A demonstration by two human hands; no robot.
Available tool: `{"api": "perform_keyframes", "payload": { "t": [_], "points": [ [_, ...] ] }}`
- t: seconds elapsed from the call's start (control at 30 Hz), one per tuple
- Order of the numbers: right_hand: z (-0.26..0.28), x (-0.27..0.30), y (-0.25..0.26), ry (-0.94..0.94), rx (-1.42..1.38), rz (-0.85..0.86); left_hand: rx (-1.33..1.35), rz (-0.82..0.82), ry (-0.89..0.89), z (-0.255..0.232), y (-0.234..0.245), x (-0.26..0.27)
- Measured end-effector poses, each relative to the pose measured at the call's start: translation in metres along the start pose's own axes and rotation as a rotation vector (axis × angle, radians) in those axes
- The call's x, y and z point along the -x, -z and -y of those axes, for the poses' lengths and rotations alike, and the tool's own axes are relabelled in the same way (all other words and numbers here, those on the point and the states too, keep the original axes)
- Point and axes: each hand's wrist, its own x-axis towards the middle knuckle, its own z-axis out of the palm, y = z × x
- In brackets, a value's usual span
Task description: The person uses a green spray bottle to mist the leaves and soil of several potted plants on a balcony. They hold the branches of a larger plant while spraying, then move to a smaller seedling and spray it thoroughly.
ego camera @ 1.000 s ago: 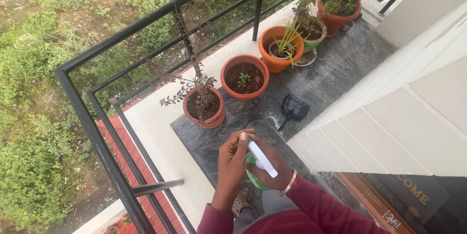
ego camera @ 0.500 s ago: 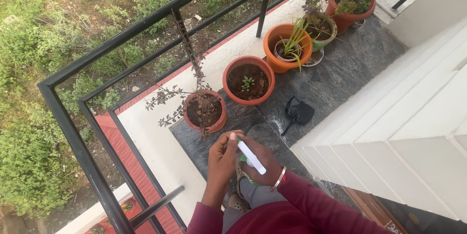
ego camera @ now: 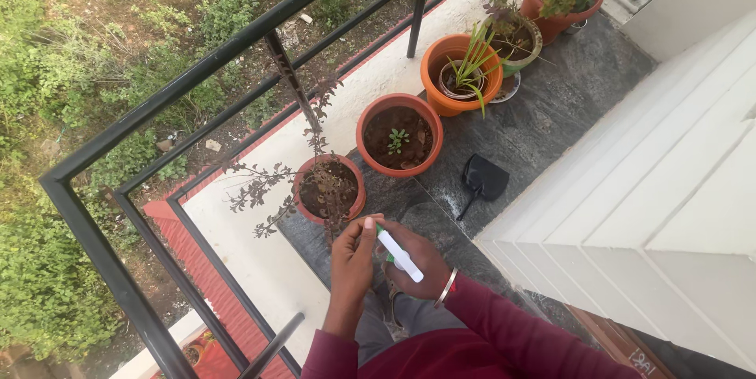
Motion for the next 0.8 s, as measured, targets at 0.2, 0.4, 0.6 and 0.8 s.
{"api": "perform_keyframes", "payload": {
  "t": [0.2, 0.4, 0.6, 0.8],
  "points": [
    [-0.007, -0.014, -0.013, -0.181, 0.011, -0.006, -0.018, 0.038, 0.03, 0.002, 0.013, -0.016],
    [-0.036, -0.017, -0.034, -0.22, 0.129, -0.046, 0.082, -0.004, 0.078, 0.03, 0.04, -0.034],
    [-0.067, -0.018, -0.057, -0.316, 0.149, -0.052, 0.038, -0.056, 0.18, 0.055, 0.064, -0.051],
    [-0.082, -0.01, -0.067, -0.265, 0.179, -0.09, 0.025, -0.063, 0.141, 0.072, 0.074, -0.064]
  ]
}}
